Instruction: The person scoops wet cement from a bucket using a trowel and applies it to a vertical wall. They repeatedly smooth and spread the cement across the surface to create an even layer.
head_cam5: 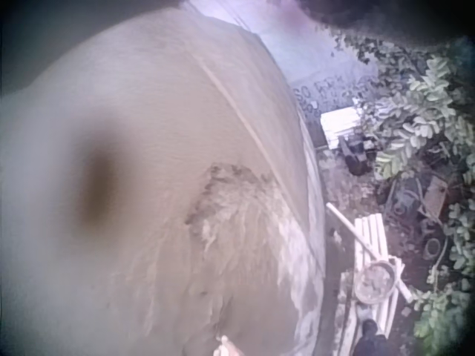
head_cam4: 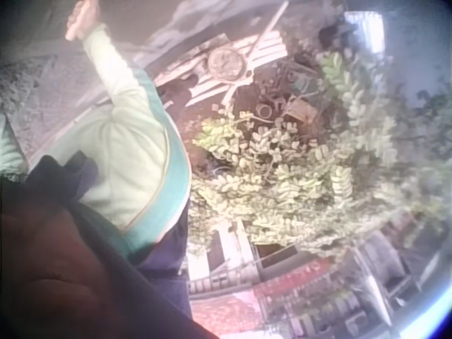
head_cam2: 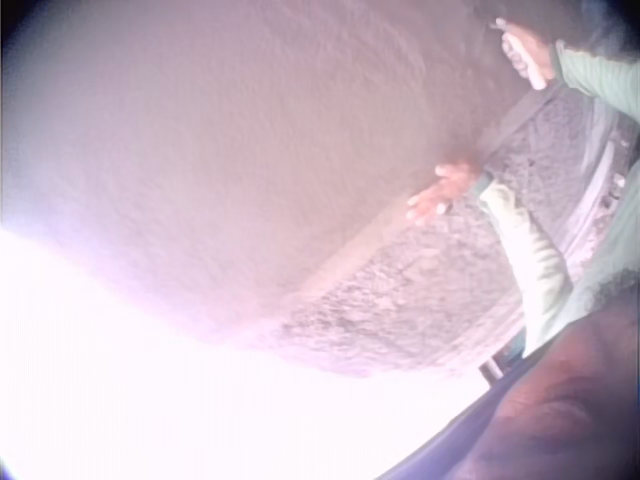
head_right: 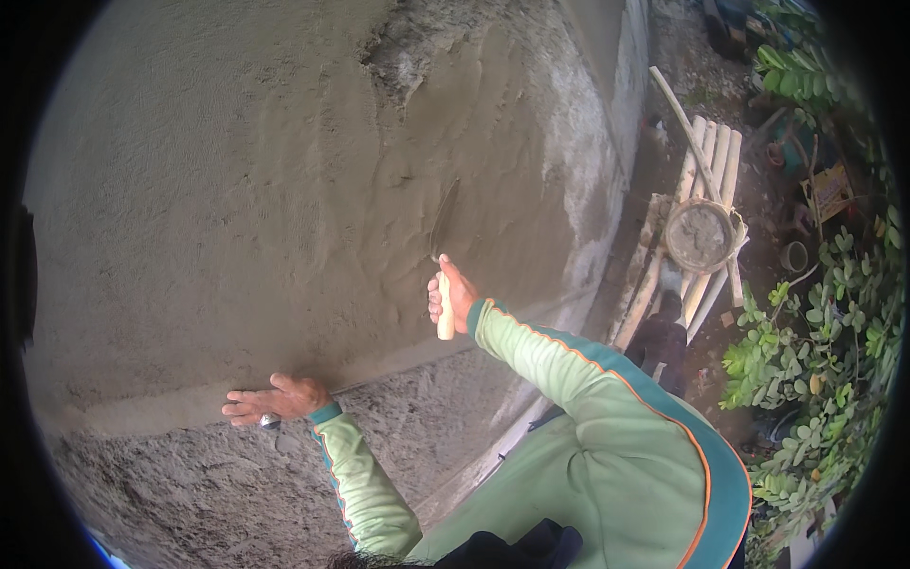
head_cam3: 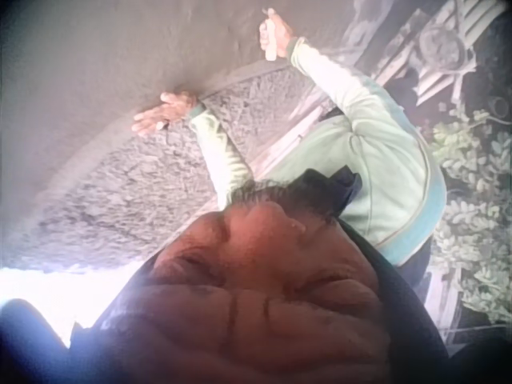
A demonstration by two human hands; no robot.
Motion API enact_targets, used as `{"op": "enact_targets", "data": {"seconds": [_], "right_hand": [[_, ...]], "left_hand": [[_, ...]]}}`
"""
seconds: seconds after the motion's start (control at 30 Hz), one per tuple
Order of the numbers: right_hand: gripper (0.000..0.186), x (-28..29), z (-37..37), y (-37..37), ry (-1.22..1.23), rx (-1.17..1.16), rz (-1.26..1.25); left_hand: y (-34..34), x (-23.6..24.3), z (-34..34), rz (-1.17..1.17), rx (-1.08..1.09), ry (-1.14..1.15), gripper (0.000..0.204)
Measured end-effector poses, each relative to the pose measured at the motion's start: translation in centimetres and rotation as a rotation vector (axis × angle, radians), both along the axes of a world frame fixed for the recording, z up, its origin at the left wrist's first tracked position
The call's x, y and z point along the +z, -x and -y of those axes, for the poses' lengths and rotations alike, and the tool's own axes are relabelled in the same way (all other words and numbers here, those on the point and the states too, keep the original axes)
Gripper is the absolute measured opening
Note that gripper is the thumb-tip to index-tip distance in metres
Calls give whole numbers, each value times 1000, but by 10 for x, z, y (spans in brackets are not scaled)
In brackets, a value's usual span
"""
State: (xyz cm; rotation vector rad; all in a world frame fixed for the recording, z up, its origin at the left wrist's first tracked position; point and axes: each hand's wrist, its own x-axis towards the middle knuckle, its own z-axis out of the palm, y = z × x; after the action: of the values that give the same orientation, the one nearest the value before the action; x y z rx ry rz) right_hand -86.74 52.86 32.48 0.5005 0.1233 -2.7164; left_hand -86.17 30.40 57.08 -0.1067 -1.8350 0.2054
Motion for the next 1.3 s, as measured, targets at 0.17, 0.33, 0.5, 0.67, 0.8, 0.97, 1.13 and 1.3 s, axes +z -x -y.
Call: {"op": "enact_targets", "data": {"seconds": [0.17, 0.33, 0.5, 0.67, 0.8, 0.97, 1.13, 1.3], "right_hand": [[58, 3, -17, -24, -413, 36, -68], [53, -75, -71, -75, -707, 71, -124], [61, -243, -180, -169, -1423, 51, 449], [58, -402, -344, -291, -1654, 691, 887], [43, -510, -476, -314, -1710, 1467, 936], [34, -620, -557, -270, -1590, 1424, 684], [36, -625, -523, -312, -1336, 1232, 730], [49, -616, -482, -298, -1063, 748, 1017]], "left_hand": [[4, 0, 3, -35, 23, 41, 86], [6, -3, 10, -45, 38, 93, 82], [17, 1, 23, -99, 17, 496, 69], [24, -31, 19, -22, 14, 494, 69], [27, -70, -7, 84, -1, 489, 70], [29, -110, -36, 201, 43, 516, 70], [38, -125, -55, 282, 88, 538, 71], [43, -140, -65, 303, 135, 477, 71]]}}
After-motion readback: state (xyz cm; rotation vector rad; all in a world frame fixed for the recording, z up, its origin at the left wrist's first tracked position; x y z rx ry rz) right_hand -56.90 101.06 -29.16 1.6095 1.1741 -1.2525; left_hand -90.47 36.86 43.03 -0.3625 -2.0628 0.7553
